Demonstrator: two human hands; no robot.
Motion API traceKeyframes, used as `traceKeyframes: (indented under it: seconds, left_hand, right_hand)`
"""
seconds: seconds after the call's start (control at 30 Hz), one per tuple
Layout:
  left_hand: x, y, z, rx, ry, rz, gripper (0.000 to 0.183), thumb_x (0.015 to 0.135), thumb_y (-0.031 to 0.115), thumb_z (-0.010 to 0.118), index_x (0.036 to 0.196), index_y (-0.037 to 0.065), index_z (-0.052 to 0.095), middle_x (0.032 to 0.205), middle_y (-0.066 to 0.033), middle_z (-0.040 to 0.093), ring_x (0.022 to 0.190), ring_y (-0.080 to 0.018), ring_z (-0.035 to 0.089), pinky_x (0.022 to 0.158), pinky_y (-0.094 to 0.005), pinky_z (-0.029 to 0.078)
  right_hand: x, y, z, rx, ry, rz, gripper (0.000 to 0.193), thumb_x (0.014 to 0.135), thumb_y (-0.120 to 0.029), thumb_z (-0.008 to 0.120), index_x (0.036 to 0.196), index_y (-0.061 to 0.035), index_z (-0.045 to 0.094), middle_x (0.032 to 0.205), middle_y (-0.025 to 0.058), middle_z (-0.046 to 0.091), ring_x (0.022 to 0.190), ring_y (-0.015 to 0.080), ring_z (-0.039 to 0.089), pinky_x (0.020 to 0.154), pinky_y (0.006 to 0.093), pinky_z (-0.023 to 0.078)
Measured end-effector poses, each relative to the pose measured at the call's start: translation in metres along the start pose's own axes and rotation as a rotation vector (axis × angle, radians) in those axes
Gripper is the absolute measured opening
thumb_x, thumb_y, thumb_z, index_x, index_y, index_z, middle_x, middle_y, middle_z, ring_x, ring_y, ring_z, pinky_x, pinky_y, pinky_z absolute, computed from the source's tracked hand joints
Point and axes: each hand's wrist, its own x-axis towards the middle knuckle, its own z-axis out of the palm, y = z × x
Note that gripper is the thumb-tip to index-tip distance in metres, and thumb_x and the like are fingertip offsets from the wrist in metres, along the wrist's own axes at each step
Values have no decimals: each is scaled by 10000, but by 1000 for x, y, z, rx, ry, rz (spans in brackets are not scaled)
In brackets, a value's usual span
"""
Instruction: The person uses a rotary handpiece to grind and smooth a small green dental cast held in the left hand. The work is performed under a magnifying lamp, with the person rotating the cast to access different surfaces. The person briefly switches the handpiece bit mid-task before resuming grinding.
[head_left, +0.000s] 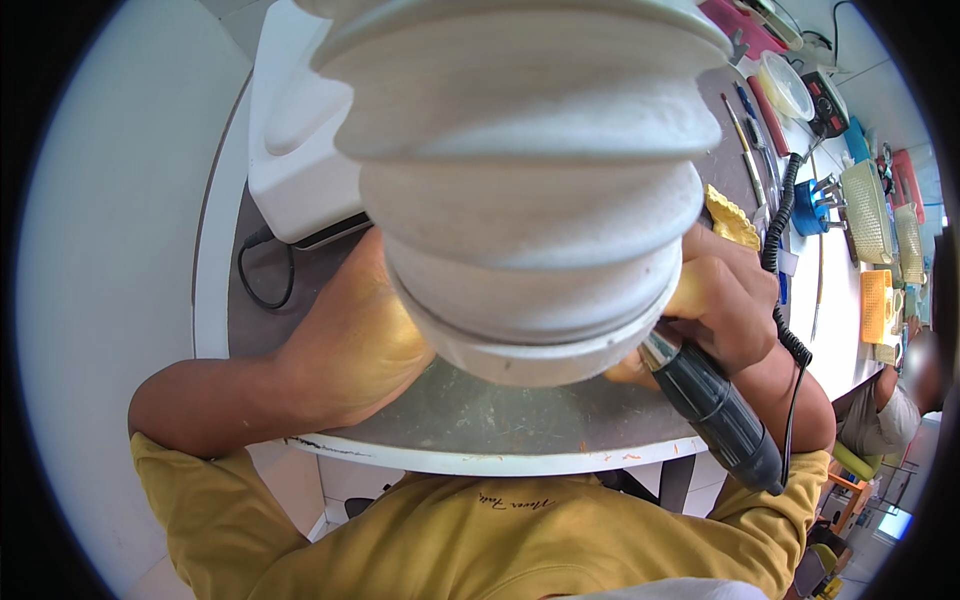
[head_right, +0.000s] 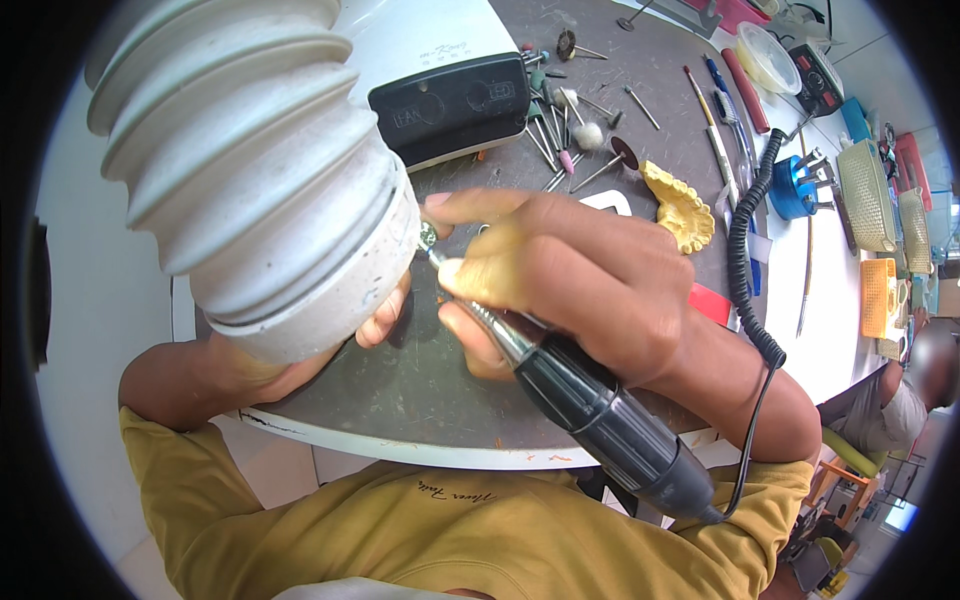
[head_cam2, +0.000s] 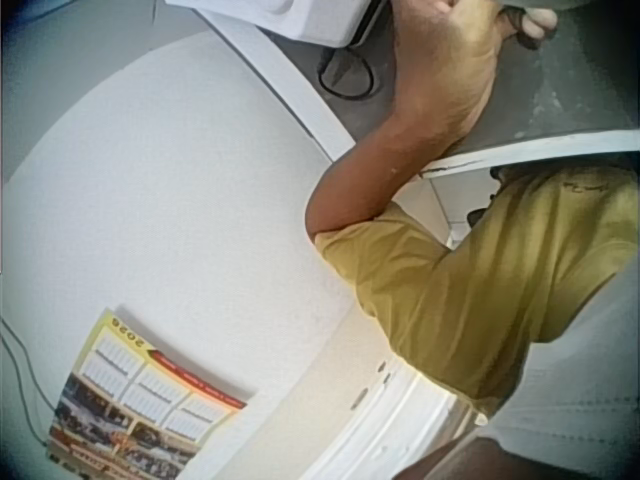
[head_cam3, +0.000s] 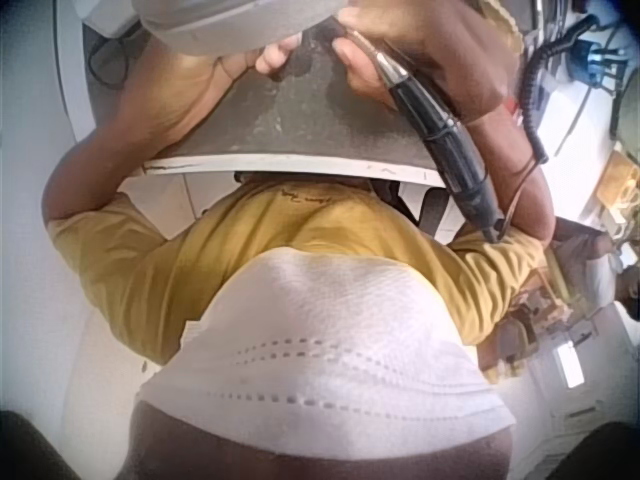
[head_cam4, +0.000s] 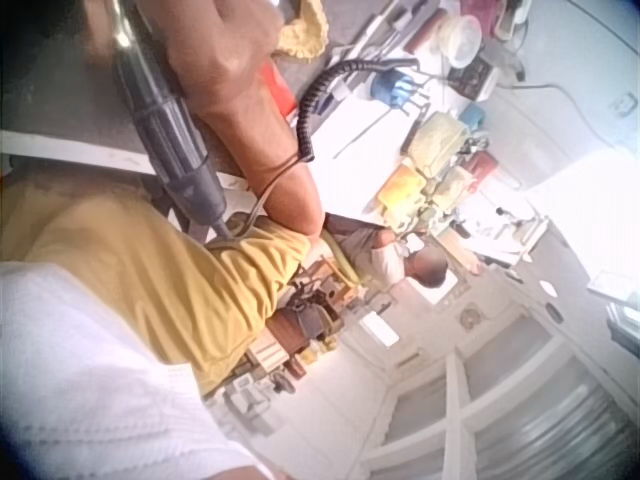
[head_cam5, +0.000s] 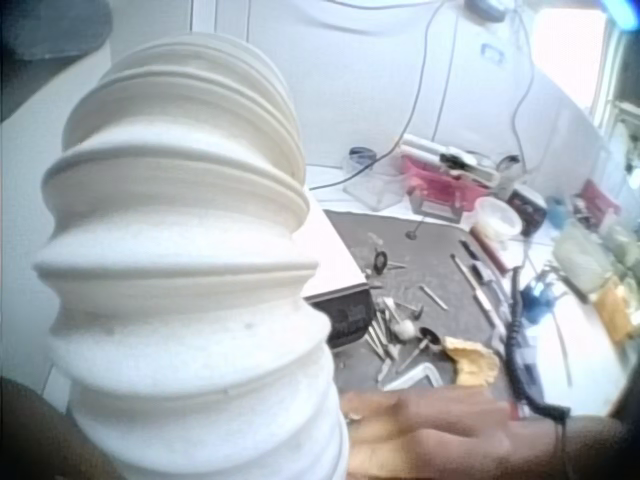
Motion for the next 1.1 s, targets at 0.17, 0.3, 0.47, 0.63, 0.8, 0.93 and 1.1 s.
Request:
traceKeyframes:
  seconds: [0.17, 0.3, 0.47, 0.63, 0.8, 0.93, 1.1]
  left_hand:
    - [1, -1, 0, -84, -25, 0, 440, 897, -15, 644, 1292, -13, 451, 1255, -73, 552, 1160, -144, 507, 999, -302, 427]
    - [1, -2, -2, -178, -74, 23, 443, 900, -17, 638, 1301, -9, 448, 1264, -70, 548, 1169, -143, 505, 1005, -306, 426]
    - [2, -4, -4, -274, -131, 22, 462, 913, 4, 629, 1332, 16, 436, 1300, -57, 527, 1195, -146, 495, 1022, -316, 420]
    - [2, -5, -6, -284, -153, 22, 463, 914, 7, 631, 1333, 18, 434, 1300, -56, 525, 1194, -145, 492, 1022, -314, 418]
    - [2, -5, -6, -268, -156, 23, 465, 915, 11, 633, 1334, 20, 433, 1301, -55, 523, 1194, -143, 490, 1021, -312, 415]
    - [3, -6, -7, -252, -149, 27, 467, 916, 14, 634, 1335, 21, 431, 1301, -55, 521, 1194, -142, 488, 1021, -310, 414]
    - [2, -5, -5, -145, -86, 18, 463, 907, 4, 644, 1322, 11, 440, 1288, -62, 531, 1180, -139, 493, 1011, -306, 416]
  right_hand:
    - [1, -1, 0, -19, 19, 10, 193, 724, 3, 783, 828, 28, 622, 712, 133, 637, 790, 317, 730, 596, 324, 592]
    - [2, -2, 0, -31, 9, 11, 191, 723, -4, 786, 824, 27, 627, 721, 137, 641, 798, 315, 731, 603, 324, 593]
    - [0, 0, 3, -6, 35, -11, 195, 720, -9, 792, 811, 31, 624, 715, 137, 636, 809, 324, 733, 582, 319, 585]
    - [1, -1, 2, -29, 13, 0, 190, 721, -2, 787, 800, 31, 618, 712, 140, 634, 806, 331, 732, 583, 324, 586]
    - [0, -1, 2, -3, 32, 4, 186, 719, 6, 783, 808, 33, 622, 701, 142, 629, 803, 323, 733, 565, 319, 573]
    - [-1, -1, 6, -5, 67, 14, 190, 707, 9, 782, 815, 25, 627, 689, 137, 627, 803, 311, 735, 549, 307, 564]
    - [-2, 0, 8, 3, 102, 21, 190, 698, 7, 783, 808, 11, 627, 687, 132, 627, 808, 301, 737, 541, 304, 560]
